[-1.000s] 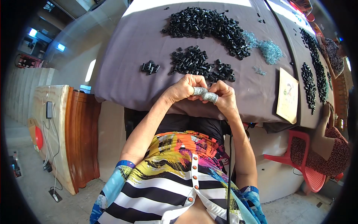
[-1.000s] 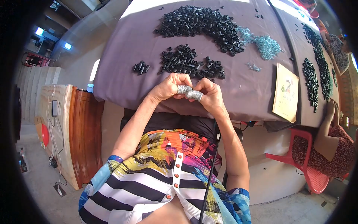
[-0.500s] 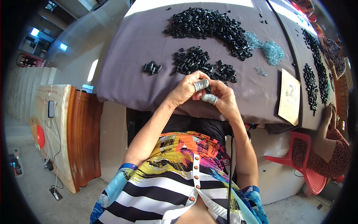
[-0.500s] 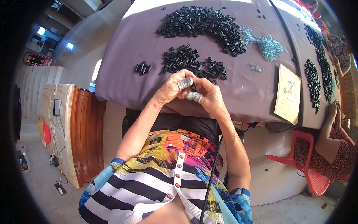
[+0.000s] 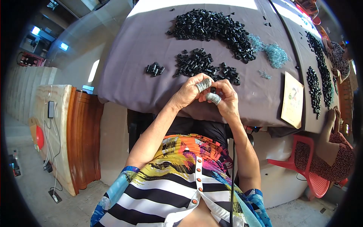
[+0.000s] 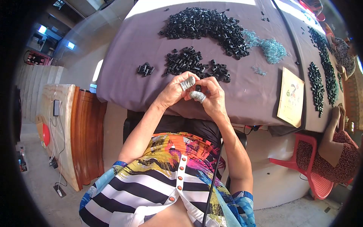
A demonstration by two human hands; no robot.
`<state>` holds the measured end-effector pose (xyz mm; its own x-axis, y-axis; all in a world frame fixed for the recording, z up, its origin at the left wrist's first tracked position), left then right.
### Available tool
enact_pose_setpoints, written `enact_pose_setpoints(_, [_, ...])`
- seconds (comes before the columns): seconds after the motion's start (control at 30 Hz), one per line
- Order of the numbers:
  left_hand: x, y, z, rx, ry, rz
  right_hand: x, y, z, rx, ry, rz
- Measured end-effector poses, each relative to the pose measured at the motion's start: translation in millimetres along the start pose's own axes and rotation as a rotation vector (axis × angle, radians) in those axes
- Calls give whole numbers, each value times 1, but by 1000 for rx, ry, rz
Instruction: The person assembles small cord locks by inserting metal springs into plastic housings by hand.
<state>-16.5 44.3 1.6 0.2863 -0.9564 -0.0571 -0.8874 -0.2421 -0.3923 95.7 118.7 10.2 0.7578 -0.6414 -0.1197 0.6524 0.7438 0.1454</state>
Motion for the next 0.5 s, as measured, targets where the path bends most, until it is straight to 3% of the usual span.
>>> enact_pose_setpoints(0.5, [2,3,1,18,-7,52,0,-4,10,189,174,-15])
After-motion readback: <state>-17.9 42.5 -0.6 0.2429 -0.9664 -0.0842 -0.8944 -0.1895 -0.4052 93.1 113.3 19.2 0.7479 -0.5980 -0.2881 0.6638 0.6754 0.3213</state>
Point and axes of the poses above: each hand's wrist, its own x-axis away from the middle knuckle, its own y-axis out of the back of the hand, z = x × y, the point moved 4 cm from there along -x, towards the middle knuckle, and after that the axes turned 9 degrees about -y, right-handed, at the moved point
